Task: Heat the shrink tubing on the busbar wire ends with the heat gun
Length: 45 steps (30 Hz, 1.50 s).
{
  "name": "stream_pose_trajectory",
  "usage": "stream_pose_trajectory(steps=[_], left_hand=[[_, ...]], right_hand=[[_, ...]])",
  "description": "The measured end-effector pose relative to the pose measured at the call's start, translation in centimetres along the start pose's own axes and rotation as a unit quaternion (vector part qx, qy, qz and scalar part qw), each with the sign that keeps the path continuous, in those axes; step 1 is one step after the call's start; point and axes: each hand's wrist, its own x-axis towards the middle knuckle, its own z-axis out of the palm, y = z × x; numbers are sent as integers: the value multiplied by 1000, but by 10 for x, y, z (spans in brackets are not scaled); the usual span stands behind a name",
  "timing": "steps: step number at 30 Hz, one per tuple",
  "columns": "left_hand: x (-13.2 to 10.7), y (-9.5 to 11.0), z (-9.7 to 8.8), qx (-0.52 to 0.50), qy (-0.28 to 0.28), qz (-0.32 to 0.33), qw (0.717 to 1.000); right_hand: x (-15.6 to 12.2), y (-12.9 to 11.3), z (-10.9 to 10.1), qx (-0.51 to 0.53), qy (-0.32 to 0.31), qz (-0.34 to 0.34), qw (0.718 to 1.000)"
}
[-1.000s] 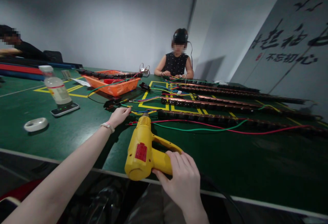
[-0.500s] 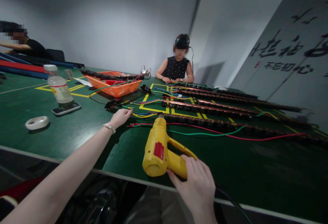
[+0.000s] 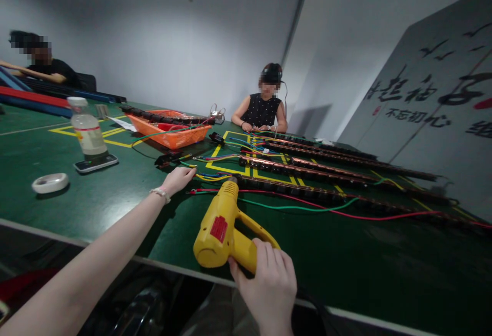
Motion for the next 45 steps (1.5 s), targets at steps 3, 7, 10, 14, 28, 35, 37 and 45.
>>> stream_pose_trajectory(steps=[3,7,10,14,28,35,37,45], left_hand=[[0,0,0,2,2,-2,1000],[0,0,-1,3,5,2,1000],[-2,3,-3,-25,8,-13,1000],[-5,11,-6,-56,9,-33,998],[-1,-3,-2,-45,7,5,999],[0,-6,2,-21,10,23,999],[-1,-6,1,-21,11,20,1000],[-1,-5,2,-22,5,13,1000]], right_hand=[[0,-14,5,22,14,13,1000],[0,-35,13,59,15,9,998],[1,-50,19,87,21,6,996],[7,-65,23,116,8,-9,993],[12,-53,22,154,-15,-18,988],[3,-21,14,121,11,-5,993],[1,-12,11,103,6,-9,995],[1,19,1,16,8,-8,1000]])
